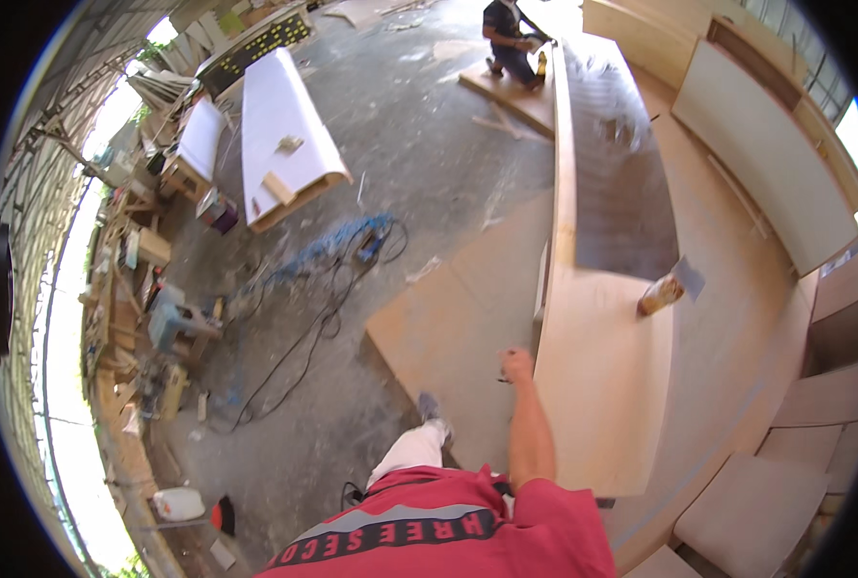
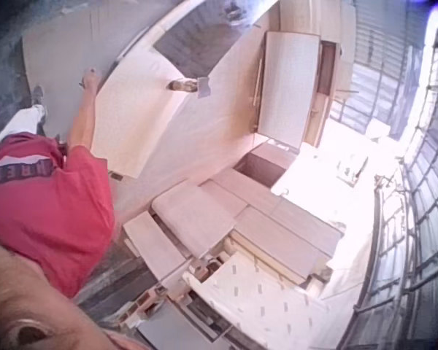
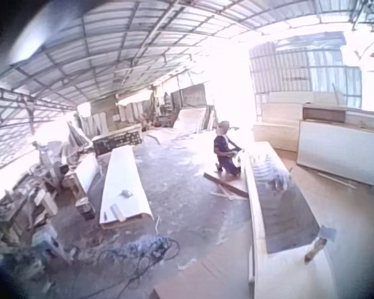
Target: The person assembles a wooden cabinet by positioning panels, measuring with a tape measure, and securing parts with a nail gun. They also apply a dark sheet to a surface and use a utility knife to trim edges.
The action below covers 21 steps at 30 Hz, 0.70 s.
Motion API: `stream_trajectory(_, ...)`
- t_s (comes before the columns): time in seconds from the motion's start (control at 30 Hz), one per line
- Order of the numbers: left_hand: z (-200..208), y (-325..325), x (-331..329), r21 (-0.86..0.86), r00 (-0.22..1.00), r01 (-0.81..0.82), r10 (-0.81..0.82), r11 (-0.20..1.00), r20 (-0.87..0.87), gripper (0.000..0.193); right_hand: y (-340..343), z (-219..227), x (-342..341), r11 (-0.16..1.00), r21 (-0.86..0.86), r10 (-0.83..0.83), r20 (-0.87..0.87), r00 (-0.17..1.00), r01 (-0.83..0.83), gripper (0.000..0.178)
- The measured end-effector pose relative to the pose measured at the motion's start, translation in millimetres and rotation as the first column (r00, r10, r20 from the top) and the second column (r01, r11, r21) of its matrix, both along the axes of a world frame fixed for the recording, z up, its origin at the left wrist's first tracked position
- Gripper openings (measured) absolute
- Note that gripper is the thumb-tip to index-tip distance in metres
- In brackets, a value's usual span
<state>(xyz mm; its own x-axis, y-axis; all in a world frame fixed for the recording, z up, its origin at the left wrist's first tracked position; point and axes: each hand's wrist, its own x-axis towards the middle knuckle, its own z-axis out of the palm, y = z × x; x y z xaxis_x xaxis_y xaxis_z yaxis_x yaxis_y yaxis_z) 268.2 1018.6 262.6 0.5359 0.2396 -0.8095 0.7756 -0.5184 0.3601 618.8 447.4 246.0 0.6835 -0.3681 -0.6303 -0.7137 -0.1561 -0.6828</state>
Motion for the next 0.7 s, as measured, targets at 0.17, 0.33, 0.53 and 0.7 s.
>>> stream_trajectory(0.17,-3,82,267,-0.035,0.915,-0.335,0.334,0.941,0.228,0.015,25,-19,34,0.915,-0.372,0.182,0.038,0.983,-0.155,0.032)
stream_trajectory(0.33,27,74,546,0.118,0.922,-0.034,-0.015,0.992,0.386,0.018,9,-64,-18,0.921,-0.389,-0.084,-0.168,0.982,0.012,0.037)
stream_trajectory(0.53,44,-24,787,-0.047,0.807,0.186,-0.125,0.981,0.577,0.014,9,-48,-15,0.963,-0.189,-0.268,-0.661,0.701,0.19,0.045)
stream_trajectory(0.7,7,-38,894,-0.037,0.787,0.292,-0.218,0.956,0.577,0.012,10,-31,139,0.988,-0.147,-0.125,-0.652,0.748,0.037,0.042)
